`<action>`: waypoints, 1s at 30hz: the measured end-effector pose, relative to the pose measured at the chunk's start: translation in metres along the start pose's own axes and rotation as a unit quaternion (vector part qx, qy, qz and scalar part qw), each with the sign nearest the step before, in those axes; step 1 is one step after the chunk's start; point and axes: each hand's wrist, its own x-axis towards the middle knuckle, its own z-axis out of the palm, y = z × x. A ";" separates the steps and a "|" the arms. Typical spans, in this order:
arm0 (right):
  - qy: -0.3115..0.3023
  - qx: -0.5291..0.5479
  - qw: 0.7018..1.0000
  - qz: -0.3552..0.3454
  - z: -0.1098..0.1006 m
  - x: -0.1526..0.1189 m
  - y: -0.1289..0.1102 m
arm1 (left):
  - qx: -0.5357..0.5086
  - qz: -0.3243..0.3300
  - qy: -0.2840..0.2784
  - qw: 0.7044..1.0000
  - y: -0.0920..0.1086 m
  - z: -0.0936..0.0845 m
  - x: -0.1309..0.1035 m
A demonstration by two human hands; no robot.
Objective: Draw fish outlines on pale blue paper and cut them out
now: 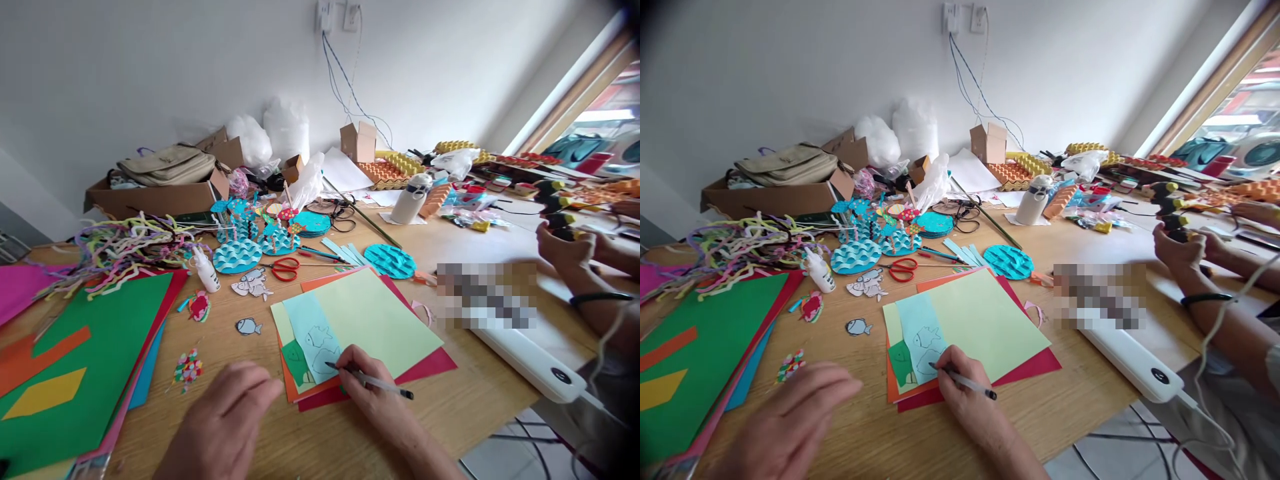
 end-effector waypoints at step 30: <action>0.029 -0.029 0.996 -0.083 0.020 0.003 0.020 | 0.018 0.014 -0.157 0.987 0.021 0.107 0.002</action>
